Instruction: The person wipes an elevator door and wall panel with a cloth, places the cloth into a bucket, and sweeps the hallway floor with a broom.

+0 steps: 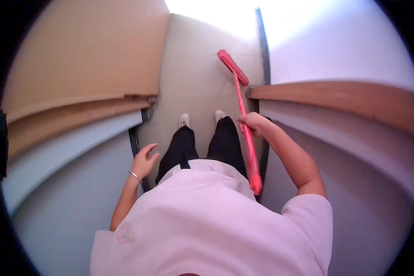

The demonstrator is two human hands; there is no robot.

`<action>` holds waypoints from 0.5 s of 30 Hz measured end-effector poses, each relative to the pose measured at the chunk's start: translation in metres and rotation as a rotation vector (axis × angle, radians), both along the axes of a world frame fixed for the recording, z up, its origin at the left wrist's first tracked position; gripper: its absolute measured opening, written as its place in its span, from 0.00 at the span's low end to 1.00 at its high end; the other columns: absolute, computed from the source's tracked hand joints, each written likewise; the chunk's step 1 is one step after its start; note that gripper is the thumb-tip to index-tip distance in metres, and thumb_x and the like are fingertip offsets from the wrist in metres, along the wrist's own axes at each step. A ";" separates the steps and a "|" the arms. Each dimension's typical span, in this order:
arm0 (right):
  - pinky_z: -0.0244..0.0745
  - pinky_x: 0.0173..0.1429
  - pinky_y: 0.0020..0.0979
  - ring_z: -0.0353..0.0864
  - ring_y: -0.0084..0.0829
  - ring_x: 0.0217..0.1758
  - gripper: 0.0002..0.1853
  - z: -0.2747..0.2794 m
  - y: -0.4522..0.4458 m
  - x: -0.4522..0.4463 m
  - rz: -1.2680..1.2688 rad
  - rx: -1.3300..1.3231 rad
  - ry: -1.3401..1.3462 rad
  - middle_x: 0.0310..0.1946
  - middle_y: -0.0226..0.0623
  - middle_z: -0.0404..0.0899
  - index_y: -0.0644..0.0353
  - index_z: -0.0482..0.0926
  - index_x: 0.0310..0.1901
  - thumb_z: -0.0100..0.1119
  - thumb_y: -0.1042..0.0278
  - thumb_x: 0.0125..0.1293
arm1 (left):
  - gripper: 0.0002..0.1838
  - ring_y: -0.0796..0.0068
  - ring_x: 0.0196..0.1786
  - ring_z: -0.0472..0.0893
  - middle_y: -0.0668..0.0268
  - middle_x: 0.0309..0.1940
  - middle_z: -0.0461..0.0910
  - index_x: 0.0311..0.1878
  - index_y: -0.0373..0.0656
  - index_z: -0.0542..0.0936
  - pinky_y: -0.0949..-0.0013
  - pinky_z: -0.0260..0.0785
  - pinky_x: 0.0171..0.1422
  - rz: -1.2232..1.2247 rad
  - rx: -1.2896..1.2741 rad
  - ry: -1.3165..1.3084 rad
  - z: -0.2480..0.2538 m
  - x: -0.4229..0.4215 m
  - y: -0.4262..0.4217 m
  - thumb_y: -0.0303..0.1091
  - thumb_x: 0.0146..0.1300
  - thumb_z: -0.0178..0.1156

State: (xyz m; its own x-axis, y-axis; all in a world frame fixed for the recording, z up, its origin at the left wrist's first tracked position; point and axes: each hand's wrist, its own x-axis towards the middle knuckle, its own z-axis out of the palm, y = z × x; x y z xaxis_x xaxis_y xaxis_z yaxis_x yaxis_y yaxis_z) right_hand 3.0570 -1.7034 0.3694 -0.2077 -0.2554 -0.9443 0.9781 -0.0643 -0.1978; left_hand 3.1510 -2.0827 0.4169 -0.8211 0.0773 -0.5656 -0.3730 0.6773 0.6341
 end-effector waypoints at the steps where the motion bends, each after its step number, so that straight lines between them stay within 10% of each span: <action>1: 0.65 0.20 0.26 0.67 0.25 0.14 0.10 -0.005 0.012 0.002 0.242 0.082 0.051 0.13 0.31 0.66 0.62 0.66 0.20 0.48 0.69 0.56 | 0.17 0.59 0.48 0.70 0.56 0.44 0.71 0.45 0.45 0.72 0.66 0.62 0.51 0.071 -0.079 0.031 -0.011 0.023 -0.002 0.37 0.50 0.56; 9: 0.68 0.36 0.38 0.75 0.43 0.33 0.15 -0.024 0.036 0.000 1.493 0.601 0.900 0.28 0.49 0.75 0.65 0.71 0.35 0.48 0.60 0.56 | 0.15 0.67 0.44 0.74 0.59 0.41 0.74 0.44 0.41 0.72 0.69 0.65 0.48 0.546 0.008 -0.178 -0.038 0.206 0.060 0.34 0.53 0.55; 15: 0.66 0.43 0.42 0.73 0.48 0.38 0.17 -0.045 -0.088 0.014 1.898 0.242 0.957 0.32 0.52 0.74 0.64 0.71 0.35 0.45 0.56 0.56 | 0.14 0.75 0.39 0.75 0.63 0.37 0.76 0.42 0.40 0.73 0.73 0.66 0.45 0.969 0.078 -0.320 -0.065 0.326 0.105 0.36 0.54 0.54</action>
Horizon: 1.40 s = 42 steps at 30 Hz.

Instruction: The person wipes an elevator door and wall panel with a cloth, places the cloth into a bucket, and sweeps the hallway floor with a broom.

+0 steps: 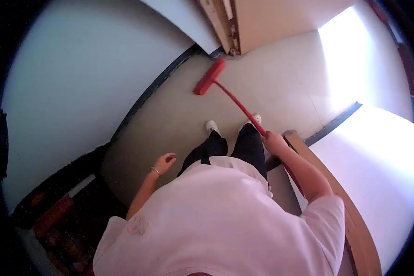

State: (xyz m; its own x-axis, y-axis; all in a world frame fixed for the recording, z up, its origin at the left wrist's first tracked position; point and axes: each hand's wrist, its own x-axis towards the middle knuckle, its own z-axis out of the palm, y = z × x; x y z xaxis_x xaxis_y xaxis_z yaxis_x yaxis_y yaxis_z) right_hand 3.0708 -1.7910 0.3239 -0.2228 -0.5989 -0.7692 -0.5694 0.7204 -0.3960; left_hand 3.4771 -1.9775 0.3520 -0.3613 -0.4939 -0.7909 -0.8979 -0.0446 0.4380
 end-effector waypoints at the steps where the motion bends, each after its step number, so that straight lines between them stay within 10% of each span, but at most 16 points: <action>1: 0.67 0.43 0.42 0.73 0.48 0.38 0.17 -0.014 -0.027 0.012 0.060 -0.004 -0.026 0.31 0.52 0.74 0.64 0.71 0.34 0.45 0.57 0.56 | 0.14 0.75 0.39 0.75 0.63 0.37 0.76 0.42 0.40 0.73 0.73 0.66 0.45 0.015 0.003 0.002 -0.008 0.022 0.009 0.36 0.54 0.54; 7: 0.69 0.41 0.40 0.74 0.43 0.38 0.14 -0.089 -0.176 0.091 0.185 -0.012 0.022 0.33 0.44 0.75 0.60 0.73 0.35 0.43 0.59 0.57 | 0.13 0.77 0.36 0.74 0.63 0.34 0.76 0.42 0.38 0.73 0.74 0.67 0.42 0.448 0.192 -0.026 -0.008 0.108 0.063 0.34 0.55 0.53; 12: 0.67 0.42 0.41 0.73 0.46 0.37 0.19 -0.124 -0.111 0.025 0.356 -0.023 0.117 0.31 0.49 0.75 0.62 0.75 0.33 0.43 0.53 0.57 | 0.12 0.78 0.34 0.73 0.65 0.31 0.75 0.41 0.38 0.73 0.76 0.66 0.39 0.559 0.216 -0.019 -0.023 0.138 0.075 0.33 0.56 0.52; 15: 0.66 0.43 0.39 0.74 0.44 0.37 0.18 -0.060 -0.017 -0.046 -0.034 0.189 0.191 0.30 0.50 0.75 0.58 0.75 0.38 0.46 0.53 0.55 | 0.12 0.79 0.33 0.73 0.66 0.30 0.75 0.41 0.39 0.73 0.76 0.66 0.39 0.535 0.204 0.029 -0.043 0.141 0.070 0.35 0.57 0.51; 28: 0.67 0.42 0.42 0.73 0.46 0.39 0.18 0.104 0.046 -0.112 0.108 0.297 0.528 0.33 0.50 0.74 0.56 0.69 0.46 0.40 0.55 0.59 | 0.13 0.77 0.38 0.74 0.66 0.35 0.75 0.45 0.42 0.72 0.76 0.66 0.39 0.652 0.251 0.163 -0.040 0.075 0.025 0.37 0.59 0.49; 36: 0.67 0.47 0.38 0.73 0.40 0.43 0.15 -0.040 -0.031 -0.077 0.286 0.191 0.189 0.39 0.41 0.74 0.50 0.73 0.42 0.42 0.55 0.56 | 0.11 0.79 0.35 0.74 0.67 0.32 0.75 0.43 0.41 0.72 0.78 0.66 0.37 0.613 0.150 0.009 0.005 0.033 0.035 0.33 0.57 0.51; 42: 0.70 0.43 0.37 0.75 0.38 0.41 0.13 -0.046 0.010 -0.152 0.436 0.267 0.369 0.38 0.37 0.75 0.46 0.73 0.42 0.45 0.57 0.56 | 0.12 0.77 0.37 0.75 0.66 0.36 0.75 0.45 0.42 0.72 0.77 0.67 0.39 0.431 0.056 -0.017 0.013 0.021 0.044 0.34 0.58 0.51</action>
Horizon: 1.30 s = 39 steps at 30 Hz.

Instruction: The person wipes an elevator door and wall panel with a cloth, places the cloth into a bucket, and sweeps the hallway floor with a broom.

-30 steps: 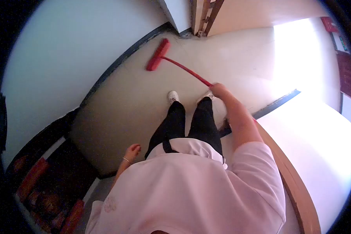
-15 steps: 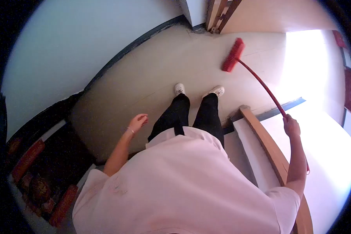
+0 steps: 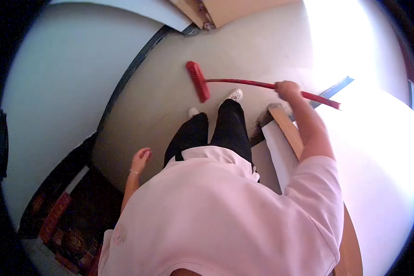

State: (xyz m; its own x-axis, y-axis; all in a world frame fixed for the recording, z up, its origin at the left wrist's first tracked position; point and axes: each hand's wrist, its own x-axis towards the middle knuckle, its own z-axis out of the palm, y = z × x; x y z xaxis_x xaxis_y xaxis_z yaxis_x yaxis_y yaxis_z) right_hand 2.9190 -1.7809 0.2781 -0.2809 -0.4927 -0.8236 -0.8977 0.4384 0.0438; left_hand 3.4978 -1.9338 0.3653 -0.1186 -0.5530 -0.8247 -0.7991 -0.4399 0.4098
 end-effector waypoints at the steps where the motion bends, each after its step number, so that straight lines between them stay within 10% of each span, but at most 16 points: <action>1: 0.70 0.42 0.38 0.75 0.38 0.41 0.13 0.014 0.020 -0.029 0.002 -0.009 0.055 0.37 0.37 0.75 0.45 0.73 0.42 0.46 0.57 0.56 | 0.12 0.77 0.37 0.75 0.66 0.36 0.75 0.45 0.42 0.71 0.77 0.67 0.39 -0.045 -0.004 0.012 -0.002 -0.006 -0.002 0.33 0.57 0.51; 14: 0.69 0.41 0.38 0.75 0.39 0.37 0.13 0.158 0.158 -0.168 -0.373 -0.052 0.453 0.31 0.41 0.76 0.55 0.72 0.41 0.41 0.60 0.60 | 0.12 0.77 0.35 0.75 0.64 0.31 0.76 0.43 0.41 0.73 0.75 0.67 0.40 -0.316 -0.112 0.102 -0.013 -0.176 -0.067 0.34 0.57 0.51; 24: 0.68 0.47 0.36 0.73 0.38 0.46 0.17 0.032 0.078 -0.112 -0.857 -0.123 0.071 0.41 0.40 0.74 0.56 0.75 0.41 0.45 0.54 0.56 | 0.11 0.76 0.35 0.75 0.63 0.32 0.77 0.40 0.42 0.75 0.73 0.67 0.42 -0.886 -0.104 0.141 -0.037 -0.324 -0.135 0.34 0.54 0.53; 32: 0.66 0.49 0.37 0.72 0.37 0.46 0.17 0.054 0.146 -0.179 -1.086 -0.009 0.288 0.41 0.38 0.74 0.52 0.74 0.41 0.44 0.52 0.57 | 0.12 0.78 0.37 0.74 0.65 0.35 0.76 0.42 0.40 0.73 0.76 0.66 0.43 -0.950 -0.070 0.307 -0.042 -0.473 -0.189 0.33 0.55 0.52; 35: 0.71 0.36 0.34 0.76 0.34 0.33 0.13 0.049 0.150 -0.171 -1.175 -0.090 0.300 0.31 0.40 0.76 0.56 0.74 0.37 0.46 0.58 0.58 | 0.13 0.78 0.40 0.74 0.66 0.37 0.75 0.44 0.40 0.73 0.76 0.66 0.46 -1.049 -0.066 0.426 -0.029 -0.555 -0.181 0.32 0.56 0.52; 39: 0.56 0.13 0.21 0.57 0.19 0.10 0.09 0.064 0.113 -0.149 -2.182 -0.531 -0.528 0.13 0.27 0.61 0.59 0.65 0.21 0.47 0.70 0.58 | 0.16 0.73 0.47 0.72 0.62 0.44 0.72 0.45 0.42 0.72 0.71 0.62 0.52 -1.464 -0.017 0.650 0.053 -0.678 -0.095 0.32 0.51 0.56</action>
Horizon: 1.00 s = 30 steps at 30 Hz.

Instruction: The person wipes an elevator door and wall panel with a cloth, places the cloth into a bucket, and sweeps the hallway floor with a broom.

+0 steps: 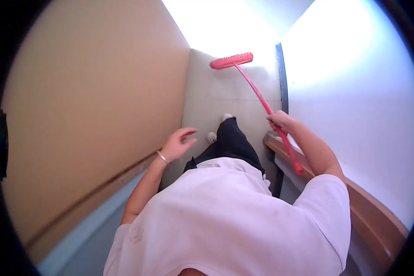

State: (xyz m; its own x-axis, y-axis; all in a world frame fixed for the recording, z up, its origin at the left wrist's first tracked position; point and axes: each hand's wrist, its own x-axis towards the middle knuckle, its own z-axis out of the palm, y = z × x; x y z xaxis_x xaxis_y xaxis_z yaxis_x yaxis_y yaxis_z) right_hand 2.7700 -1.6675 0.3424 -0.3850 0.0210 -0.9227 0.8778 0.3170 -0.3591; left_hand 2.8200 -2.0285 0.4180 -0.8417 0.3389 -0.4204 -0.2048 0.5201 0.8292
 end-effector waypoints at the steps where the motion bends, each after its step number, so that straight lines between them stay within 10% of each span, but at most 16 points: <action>1: 0.58 0.14 0.23 0.60 0.23 0.11 0.10 0.000 -0.013 -0.008 -0.230 -0.197 -0.061 0.13 0.29 0.62 0.59 0.64 0.20 0.45 0.69 0.58 | 0.17 0.71 0.49 0.71 0.61 0.45 0.71 0.45 0.42 0.72 0.70 0.61 0.54 -0.161 0.096 0.166 0.020 -0.028 0.026 0.31 0.50 0.57; 5: 0.64 0.21 0.26 0.65 0.26 0.15 0.11 0.028 -0.085 -0.051 -0.792 -0.742 -0.032 0.13 0.33 0.65 0.59 0.63 0.20 0.43 0.69 0.59 | 0.16 0.65 0.47 0.71 0.60 0.42 0.72 0.42 0.41 0.72 0.69 0.58 0.56 -0.443 0.310 0.592 0.071 -0.082 0.120 0.28 0.45 0.58; 8: 0.69 0.28 0.27 0.69 0.27 0.20 0.08 0.041 -0.092 -0.089 -1.093 -1.026 -0.045 0.17 0.34 0.67 0.60 0.64 0.23 0.44 0.68 0.57 | 0.04 0.69 0.32 0.69 0.65 0.26 0.69 0.28 0.39 0.70 0.71 0.62 0.43 -0.477 0.555 0.461 0.071 -0.142 0.149 0.23 0.49 0.54; 12: 0.71 0.38 0.28 0.72 0.28 0.29 0.06 0.044 -0.109 -0.093 -1.478 -1.158 -0.001 0.24 0.35 0.70 0.63 0.66 0.28 0.45 0.69 0.54 | 0.11 0.72 0.23 0.65 0.66 0.17 0.64 0.19 0.40 0.66 0.71 0.58 0.33 -0.639 0.706 0.270 0.098 -0.200 0.137 0.29 0.48 0.58; 18: 0.71 0.43 0.31 0.72 0.31 0.31 0.04 0.007 -0.088 -0.028 -1.963 -1.003 -0.026 0.24 0.35 0.69 0.64 0.65 0.28 0.44 0.72 0.52 | 0.07 0.74 0.28 0.68 0.68 0.20 0.68 0.23 0.39 0.68 0.72 0.61 0.39 -0.843 0.898 -0.295 0.101 -0.231 0.179 0.29 0.52 0.55; 22: 0.72 0.37 0.32 0.74 0.33 0.28 0.07 -0.072 -0.095 0.058 -2.195 -0.851 -0.072 0.22 0.37 0.72 0.60 0.67 0.22 0.42 0.68 0.52 | 0.03 0.70 0.45 0.71 0.62 0.37 0.72 0.30 0.38 0.70 0.68 0.58 0.54 -1.119 0.414 -0.631 0.050 -0.206 0.217 0.26 0.54 0.52; 30: 0.67 0.44 0.39 0.70 0.39 0.31 0.16 -0.169 -0.123 0.036 -2.375 -0.667 -0.204 0.26 0.45 0.71 0.66 0.71 0.27 0.36 0.62 0.57 | 0.06 0.65 0.52 0.69 0.58 0.44 0.72 0.28 0.36 0.70 0.69 0.63 0.49 -1.106 0.398 -0.562 -0.032 -0.203 0.210 0.24 0.49 0.58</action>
State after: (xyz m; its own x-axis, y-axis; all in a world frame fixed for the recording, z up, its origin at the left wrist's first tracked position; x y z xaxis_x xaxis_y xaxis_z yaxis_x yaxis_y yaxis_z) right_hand 2.8056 -1.7905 0.1739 -0.1129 -0.0868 -0.9898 -0.5228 -0.8419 0.1335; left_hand 2.6167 -1.8187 0.3861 0.2192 0.9172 -0.3326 -0.1955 0.3753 0.9060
